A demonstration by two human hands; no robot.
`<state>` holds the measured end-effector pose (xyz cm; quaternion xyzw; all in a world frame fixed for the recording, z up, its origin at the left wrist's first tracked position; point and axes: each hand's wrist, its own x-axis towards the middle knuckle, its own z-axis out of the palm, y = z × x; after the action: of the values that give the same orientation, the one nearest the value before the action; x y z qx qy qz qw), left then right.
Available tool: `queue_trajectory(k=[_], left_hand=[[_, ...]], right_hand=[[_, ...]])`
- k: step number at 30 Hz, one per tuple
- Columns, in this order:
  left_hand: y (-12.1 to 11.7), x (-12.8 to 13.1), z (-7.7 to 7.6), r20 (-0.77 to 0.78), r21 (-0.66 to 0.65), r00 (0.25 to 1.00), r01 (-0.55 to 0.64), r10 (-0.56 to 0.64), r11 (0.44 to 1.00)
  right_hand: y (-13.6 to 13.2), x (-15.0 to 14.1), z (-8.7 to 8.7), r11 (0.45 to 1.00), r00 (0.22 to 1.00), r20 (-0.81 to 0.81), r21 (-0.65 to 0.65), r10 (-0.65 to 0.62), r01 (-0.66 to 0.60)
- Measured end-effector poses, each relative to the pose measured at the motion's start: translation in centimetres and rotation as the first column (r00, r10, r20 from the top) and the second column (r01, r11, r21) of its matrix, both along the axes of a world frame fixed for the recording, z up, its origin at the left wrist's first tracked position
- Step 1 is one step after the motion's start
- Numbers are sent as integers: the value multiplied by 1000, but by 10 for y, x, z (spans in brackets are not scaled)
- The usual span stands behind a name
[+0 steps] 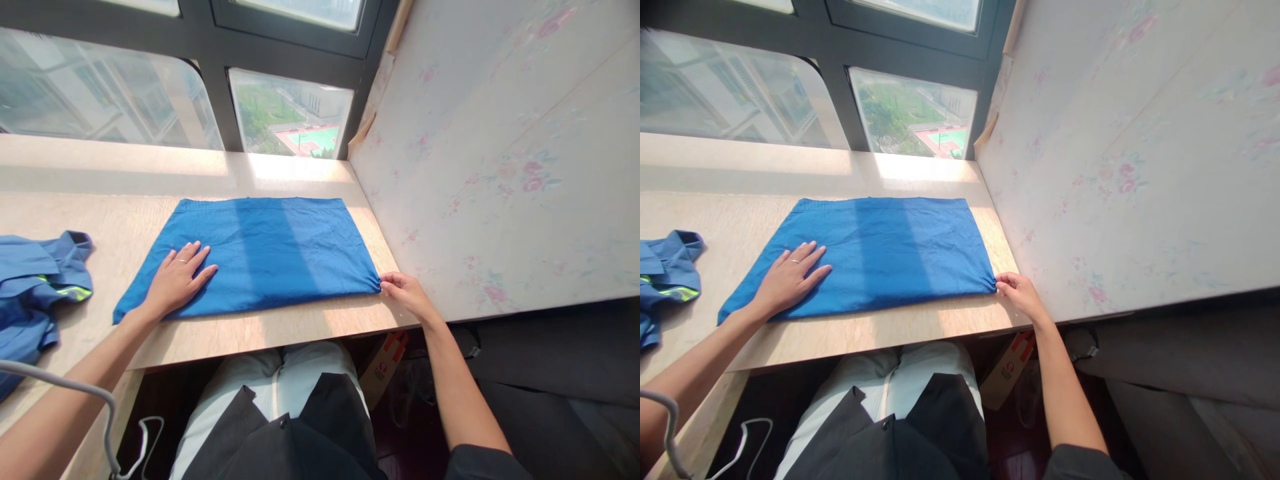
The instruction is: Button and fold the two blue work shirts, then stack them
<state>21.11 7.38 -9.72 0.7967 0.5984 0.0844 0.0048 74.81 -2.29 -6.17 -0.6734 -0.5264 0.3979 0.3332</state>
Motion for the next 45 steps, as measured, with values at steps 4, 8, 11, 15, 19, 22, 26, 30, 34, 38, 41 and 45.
queue_trajectory(k=[4, 8, 11, 15, 19, 22, 26, 30, 34, 38, 41, 45], left_hand=[[0, 0, -1, 4, -2, 1000, -3, 3, 1000], [0, 1, -2, 1, -9, 1000, -16, 16, 1000], [-1, 2, -1, 5, -12, 1000, -30, 30, 999], [-2, 3, -1, 5, -11, 999, -35, 35, 999], [-4, 4, 0, 3, -9, 1000, -30, 30, 1000], [-4, 3, -1, 21, -3, 999, -30, 30, 1000], [-6, 3, -4, 50, 9, 998, -27, 27, 1000], [-8, 6, -7, 88, 45, 996, -31, 27, 999], [-10, 6, -10, 157, 95, 988, -13, -2, 995], [-16, 2, -11, 313, 162, 950, -32, -21, 986], [-22, 0, -11, 383, 205, 924, -99, 14, 974], [-25, 1, -10, 372, 227, 928, -125, 33, 966]], right_hand=[[4, 3, 4, 990, 994, 4, -82, 113, -112], [7, -3, 2, 995, 992, 119, -79, -45, 55], [9, -11, 0, 985, 967, 197, -33, -162, 171], [12, -18, -1, 999, 966, 259, -29, -12, 21], [13, -14, 2, 1000, 997, 73, -28, -1, 3], [13, -6, 1, 996, 996, -44, -42, -83, 81], [13, 6, -1, 968, 970, 25, -51, -243, 244], [19, -9, 7, 940, 911, 235, 117, -339, 320], [34, -75, 21, 953, 938, 303, 295, -166, 73], [67, -159, 17, 829, 920, 312, 429, 237, -358], [107, -203, -3, 726, 846, 357, 442, 397, -527], [149, -224, -39, 720, 747, 550, 335, 373, -607]])
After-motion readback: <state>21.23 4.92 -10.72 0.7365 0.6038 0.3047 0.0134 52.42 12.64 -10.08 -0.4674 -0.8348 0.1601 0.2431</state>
